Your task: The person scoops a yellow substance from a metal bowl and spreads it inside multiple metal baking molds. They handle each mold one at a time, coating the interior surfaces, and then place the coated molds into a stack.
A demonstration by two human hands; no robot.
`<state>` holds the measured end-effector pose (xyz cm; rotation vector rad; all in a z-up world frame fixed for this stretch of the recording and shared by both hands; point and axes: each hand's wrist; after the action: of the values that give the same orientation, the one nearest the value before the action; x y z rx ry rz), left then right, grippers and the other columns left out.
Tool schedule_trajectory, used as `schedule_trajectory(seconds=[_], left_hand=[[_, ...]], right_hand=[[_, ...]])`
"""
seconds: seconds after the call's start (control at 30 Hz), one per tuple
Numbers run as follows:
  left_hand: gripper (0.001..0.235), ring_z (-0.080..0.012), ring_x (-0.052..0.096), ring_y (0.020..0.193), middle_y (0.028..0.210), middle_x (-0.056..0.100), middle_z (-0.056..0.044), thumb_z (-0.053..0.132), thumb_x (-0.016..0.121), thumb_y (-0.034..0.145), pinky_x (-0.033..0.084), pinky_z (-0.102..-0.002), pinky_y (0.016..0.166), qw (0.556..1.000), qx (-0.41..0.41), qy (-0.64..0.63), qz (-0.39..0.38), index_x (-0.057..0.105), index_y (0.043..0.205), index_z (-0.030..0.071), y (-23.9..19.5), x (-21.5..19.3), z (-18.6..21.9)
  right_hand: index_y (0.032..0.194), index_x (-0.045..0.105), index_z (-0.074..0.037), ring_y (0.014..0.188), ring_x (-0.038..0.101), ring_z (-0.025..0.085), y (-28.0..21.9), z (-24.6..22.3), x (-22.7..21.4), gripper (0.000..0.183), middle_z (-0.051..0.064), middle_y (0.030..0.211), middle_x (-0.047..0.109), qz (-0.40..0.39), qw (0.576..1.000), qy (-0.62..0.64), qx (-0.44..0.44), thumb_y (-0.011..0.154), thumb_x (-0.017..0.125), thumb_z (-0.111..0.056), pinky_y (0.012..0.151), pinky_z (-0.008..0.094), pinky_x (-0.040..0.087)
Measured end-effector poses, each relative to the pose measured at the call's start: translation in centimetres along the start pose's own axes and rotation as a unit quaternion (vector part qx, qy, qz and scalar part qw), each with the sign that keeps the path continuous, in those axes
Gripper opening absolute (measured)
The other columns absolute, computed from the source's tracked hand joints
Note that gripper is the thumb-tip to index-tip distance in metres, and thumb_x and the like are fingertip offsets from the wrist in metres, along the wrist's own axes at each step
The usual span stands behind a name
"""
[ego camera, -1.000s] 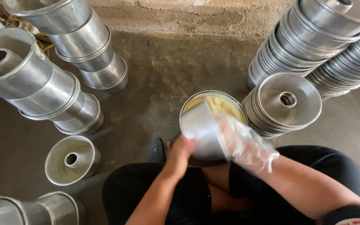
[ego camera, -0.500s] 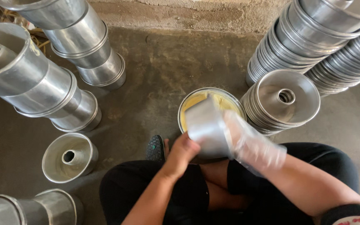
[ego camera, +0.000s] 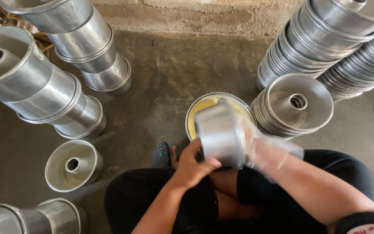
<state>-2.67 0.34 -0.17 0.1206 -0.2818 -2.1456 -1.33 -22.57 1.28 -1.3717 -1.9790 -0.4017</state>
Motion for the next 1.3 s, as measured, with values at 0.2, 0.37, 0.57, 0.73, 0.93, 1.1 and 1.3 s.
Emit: schedule_trajectory(seconds=[0.2,0.37,0.57,0.73,0.93,1.1,1.3], left_hand=[[0.068,-0.0237,0.07,0.103,0.115,0.074,-0.014,0.051,0.065,0.091,0.055,-0.039,0.09,0.928,-0.201,-0.284,0.133,0.063,0.13,-0.004,0.3,-1.4,-1.8],[0.068,-0.0255,0.062,0.113,0.12,0.07,-0.017,0.048,0.075,0.092,0.041,-0.041,0.101,1.0,-0.009,0.018,-0.005,0.063,0.132,-0.006,-1.2,-1.1,-0.6],[0.081,-0.024,0.066,0.114,0.119,0.073,-0.012,0.064,0.068,0.086,0.05,-0.038,0.101,0.974,-0.125,-0.184,0.044,0.063,0.13,-0.004,0.0,-1.2,-0.7],[0.081,-0.0265,0.066,0.105,0.112,0.072,-0.018,0.068,0.064,0.096,0.052,-0.041,0.094,0.989,-0.088,-0.103,0.055,0.069,0.123,-0.008,-0.7,-1.3,-0.8],[0.078,-0.035,0.053,0.132,0.138,0.063,-0.019,0.057,0.077,0.081,0.042,-0.045,0.111,0.962,0.076,0.261,-0.003,0.064,0.134,0.002,-1.2,0.7,1.1],[0.073,-0.0325,0.06,0.124,0.132,0.063,-0.016,0.061,0.058,0.085,0.047,-0.053,0.103,0.911,-0.254,-0.303,0.12,0.052,0.134,0.007,0.5,0.2,-0.6],[0.068,-0.0239,0.061,0.12,0.129,0.066,-0.017,0.054,0.055,0.1,0.047,-0.038,0.104,0.961,-0.153,-0.21,0.096,0.059,0.133,-0.005,-0.4,-0.9,-2.4]], right_hand=[[0.117,0.066,0.002,0.092,0.069,0.023,-2.2,0.5,6.7,0.029,0.014,0.106,0.072,0.053,0.93,-0.359,-0.056,0.094,0.068,-0.015,0.077,0.038,0.06],[0.112,0.068,-0.001,0.088,0.068,0.02,-0.7,-2.8,9.6,0.026,0.01,0.101,0.072,0.054,0.965,-0.244,-0.085,0.092,0.07,-0.018,0.075,0.035,0.058],[0.115,0.071,-0.002,0.092,0.07,0.014,-2.4,-3.1,11.7,0.026,0.007,0.103,0.075,0.075,0.928,-0.36,-0.066,0.096,0.066,-0.019,0.077,0.031,0.058],[0.117,0.069,-0.007,0.093,0.071,0.008,-0.9,-1.3,8.8,0.03,0.001,0.102,0.075,0.044,0.811,-0.581,-0.053,0.087,0.07,-0.014,0.079,0.028,0.058],[0.103,0.075,-0.007,0.081,0.073,0.01,0.4,-1.9,2.8,0.025,0.0,0.094,0.077,-0.02,0.796,-0.595,-0.114,0.08,0.08,-0.012,0.069,0.028,0.061],[0.11,0.072,-0.002,0.084,0.071,0.014,-0.4,-0.3,3.3,0.025,0.005,0.095,0.076,0.066,0.953,-0.293,-0.04,0.088,0.076,-0.014,0.072,0.03,0.059],[0.111,0.07,-0.009,0.091,0.073,0.012,-1.2,0.8,6.6,0.028,0.001,0.099,0.076,0.131,0.909,-0.393,-0.053,0.085,0.072,-0.019,0.081,0.029,0.06]])
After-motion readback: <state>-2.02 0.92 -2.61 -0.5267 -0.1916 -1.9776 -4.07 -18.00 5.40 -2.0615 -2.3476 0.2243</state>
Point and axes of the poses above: each hand's wrist, its own y-axis towards the middle knuckle, its own x-axis out of the palm, z = x × y
